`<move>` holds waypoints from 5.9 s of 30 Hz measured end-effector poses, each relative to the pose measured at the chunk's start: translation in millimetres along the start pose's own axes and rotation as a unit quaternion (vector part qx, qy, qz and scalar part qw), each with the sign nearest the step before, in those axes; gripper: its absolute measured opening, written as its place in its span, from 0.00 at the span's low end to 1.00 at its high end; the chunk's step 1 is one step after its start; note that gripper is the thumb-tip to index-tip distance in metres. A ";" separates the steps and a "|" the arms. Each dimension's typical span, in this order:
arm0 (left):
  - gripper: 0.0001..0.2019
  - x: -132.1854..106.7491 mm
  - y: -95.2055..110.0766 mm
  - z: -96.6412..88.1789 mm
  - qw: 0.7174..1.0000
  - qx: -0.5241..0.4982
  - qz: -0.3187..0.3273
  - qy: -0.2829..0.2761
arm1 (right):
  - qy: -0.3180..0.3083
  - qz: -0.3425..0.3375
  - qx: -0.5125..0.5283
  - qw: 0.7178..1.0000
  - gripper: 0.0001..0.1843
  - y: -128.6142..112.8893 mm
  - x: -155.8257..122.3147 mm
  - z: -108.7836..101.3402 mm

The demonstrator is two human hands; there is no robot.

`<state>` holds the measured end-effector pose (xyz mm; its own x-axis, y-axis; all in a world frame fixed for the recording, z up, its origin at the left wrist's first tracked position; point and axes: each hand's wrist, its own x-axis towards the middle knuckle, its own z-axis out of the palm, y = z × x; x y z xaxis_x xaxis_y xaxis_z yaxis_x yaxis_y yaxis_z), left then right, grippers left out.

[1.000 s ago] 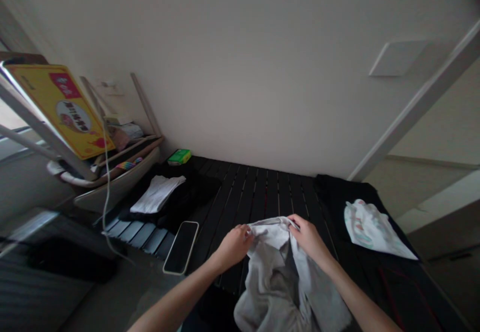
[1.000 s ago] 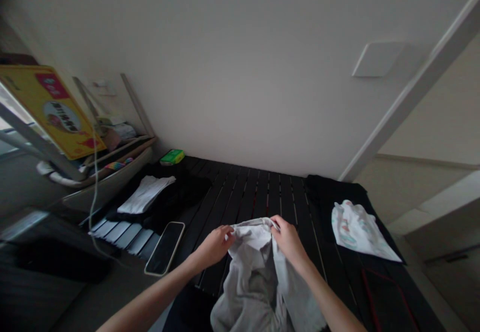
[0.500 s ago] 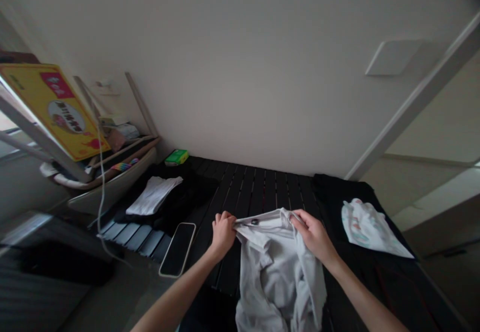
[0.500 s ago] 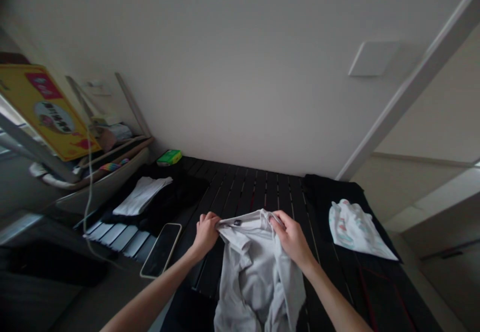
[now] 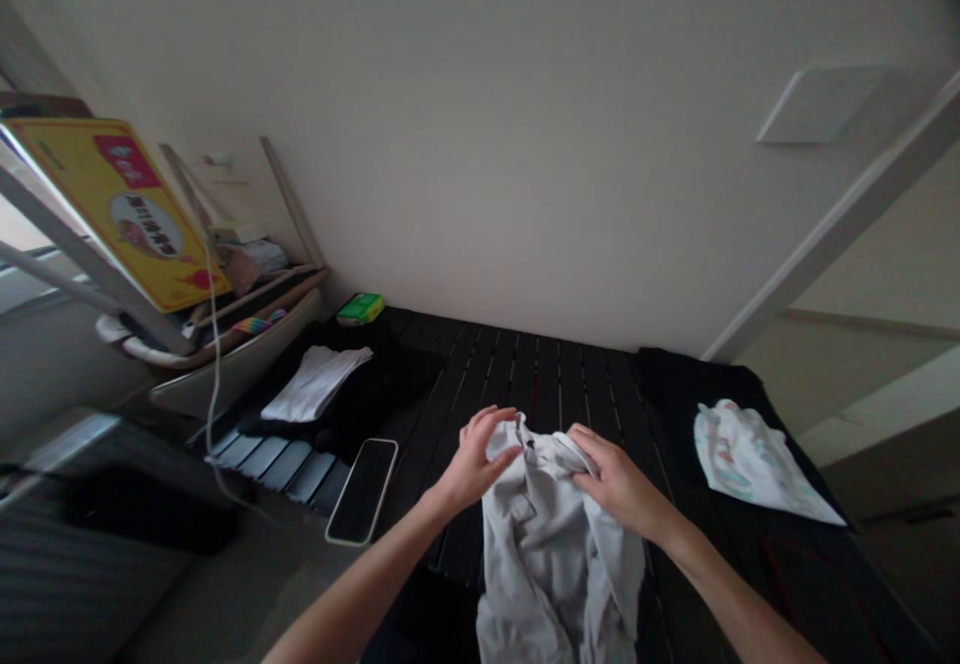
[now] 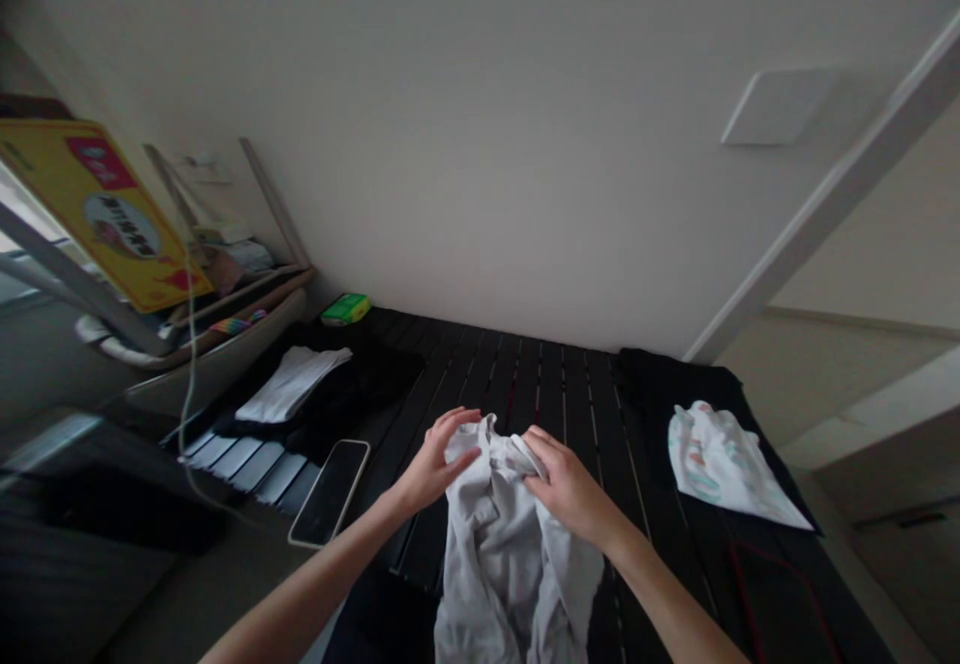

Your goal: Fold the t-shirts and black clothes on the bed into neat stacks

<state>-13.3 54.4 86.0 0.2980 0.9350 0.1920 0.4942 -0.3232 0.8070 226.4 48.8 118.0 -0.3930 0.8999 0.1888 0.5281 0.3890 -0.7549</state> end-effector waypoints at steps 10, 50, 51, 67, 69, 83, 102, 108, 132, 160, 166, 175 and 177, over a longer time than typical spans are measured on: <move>0.44 -8.4 -41.2 14.3 0.922 0.363 -0.120 -0.056 | 0.155 0.040 0.000 0.987 0.15 -6.1 5.1 -51.8; 0.20 -7.0 -50.4 -26.3 0.922 0.262 0.090 -0.270 | -0.157 -0.060 -0.318 0.933 0.21 102.3 4.4 2.7; 0.18 -12.1 -55.1 -37.3 0.926 0.261 0.081 -0.261 | -0.148 -0.052 -0.308 0.938 0.20 108.3 0.0 -8.5; 0.18 -66.5 -36.9 -64.9 0.960 0.230 0.046 -0.150 | -0.131 0.016 -0.318 0.939 0.34 119.0 -82.0 15.8; 0.22 -72.6 -29.3 -43.7 0.954 0.231 0.066 -0.181 | -0.147 -0.001 -0.335 0.931 0.36 109.8 -93.4 38.8; 0.15 -61.3 -20.2 -93.5 0.968 0.141 -0.033 -0.203 | -0.091 0.104 -0.106 0.985 0.28 76.0 -82.7 -55.1; 0.28 -35.7 -51.2 57.3 0.946 0.312 -0.038 -0.079 | 0.127 0.185 -0.382 0.897 0.20 184.1 26.0 -24.7; 0.28 -35.7 -52.5 53.4 0.944 0.316 -0.044 -0.081 | 0.118 0.259 -0.382 0.879 0.13 205.4 46.0 -58.0; 0.26 -37.4 -65.6 56.9 0.973 0.220 -0.062 0.011 | 0.045 0.035 -0.391 0.919 0.28 154.7 90.5 112.9; 0.24 -42.1 -66.0 59.6 0.965 0.256 -0.058 0.004 | 0.058 0.058 -0.262 0.962 0.30 151.0 98.0 102.7; 0.24 -42.5 -69.6 61.6 0.966 0.251 -0.055 0.005 | 0.037 0.094 -0.305 0.947 0.26 148.6 -17.5 90.2; 0.25 -43.2 -70.2 64.2 0.966 0.252 -0.050 0.009 | -0.052 0.124 -0.353 0.926 0.21 89.9 -84.4 85.5; 0.25 -43.5 -69.8 64.1 0.968 0.246 -0.052 0.013 | -0.098 0.083 -0.325 0.937 0.18 73.3 -84.7 92.3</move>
<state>-8.5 27.0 -14.5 0.2078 0.9676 0.1434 0.8511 -0.2511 0.4610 229.0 -17.1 -11.4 -0.3619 0.9300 -0.0639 0.9159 0.3419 -0.2103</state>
